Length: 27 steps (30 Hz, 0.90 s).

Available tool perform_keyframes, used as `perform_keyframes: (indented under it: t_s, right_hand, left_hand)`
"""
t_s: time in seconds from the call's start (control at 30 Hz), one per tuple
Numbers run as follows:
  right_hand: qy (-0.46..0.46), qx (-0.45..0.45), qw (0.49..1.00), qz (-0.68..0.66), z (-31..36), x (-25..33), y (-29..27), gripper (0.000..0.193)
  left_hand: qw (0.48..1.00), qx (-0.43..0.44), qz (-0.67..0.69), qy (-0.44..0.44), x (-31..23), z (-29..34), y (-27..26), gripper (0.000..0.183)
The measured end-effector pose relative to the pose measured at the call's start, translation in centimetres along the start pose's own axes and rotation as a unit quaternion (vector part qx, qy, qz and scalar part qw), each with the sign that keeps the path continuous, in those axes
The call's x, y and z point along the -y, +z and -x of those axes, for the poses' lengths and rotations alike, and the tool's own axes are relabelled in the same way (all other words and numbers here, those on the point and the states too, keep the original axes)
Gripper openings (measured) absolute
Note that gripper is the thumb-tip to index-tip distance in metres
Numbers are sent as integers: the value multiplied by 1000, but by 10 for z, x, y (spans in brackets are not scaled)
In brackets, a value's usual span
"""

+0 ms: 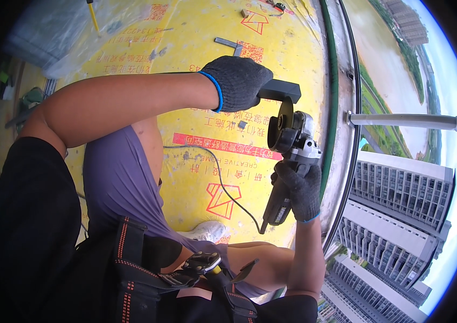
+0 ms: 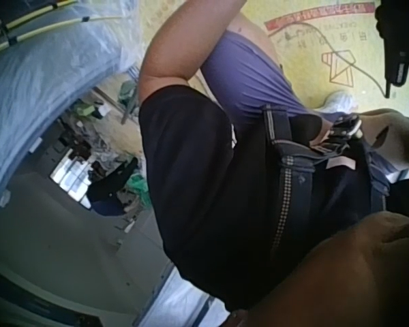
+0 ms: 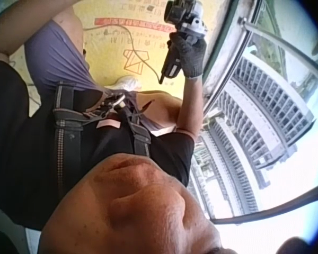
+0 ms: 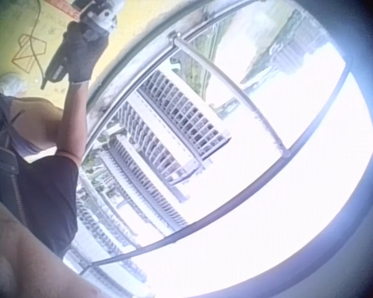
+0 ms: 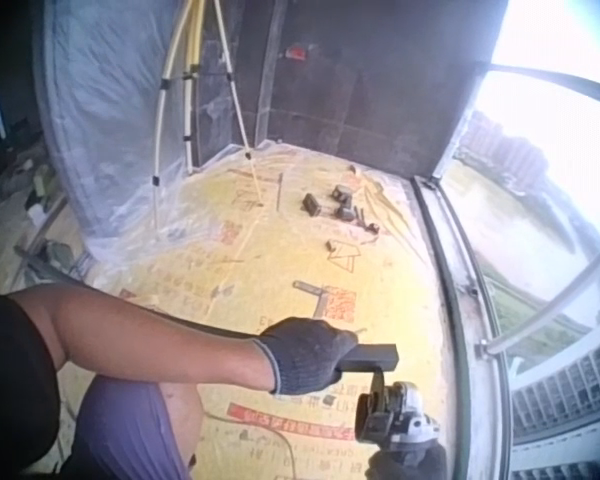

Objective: Marking and cutting a metal bar using a square ruler, marker, and angle grinder.

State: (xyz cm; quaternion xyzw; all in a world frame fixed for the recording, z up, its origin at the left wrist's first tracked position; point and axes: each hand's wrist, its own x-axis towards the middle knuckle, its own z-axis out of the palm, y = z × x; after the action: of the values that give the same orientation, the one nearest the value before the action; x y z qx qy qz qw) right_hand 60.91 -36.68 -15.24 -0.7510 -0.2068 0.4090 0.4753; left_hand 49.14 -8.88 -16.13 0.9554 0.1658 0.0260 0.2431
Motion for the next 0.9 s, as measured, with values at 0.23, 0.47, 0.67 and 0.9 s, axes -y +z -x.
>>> perform_keyframes:
  t_s: [0.23, 0.47, 0.67, 0.9]
  right_hand:
    - [1, 8, 1000, 8, -2, 0, 0, 26]
    - [0, 2, 1000, 4, -1, 3, 1, 26]
    - [12, 8, 1000, -2, -2, 4, 1, 29]
    - [-3, -4, 1000, 18, -3, 3, 2, 25]
  left_hand:
    - [1000, 1, 1, -8, 1, -2, 2, 29]
    - [1000, -22, 2, 5, 4, -2, 6, 28]
    - [1000, -11, -6, 4, 2, -1, 5, 28]
    - [1000, -10, 0, 6, 2, -1, 3, 27]
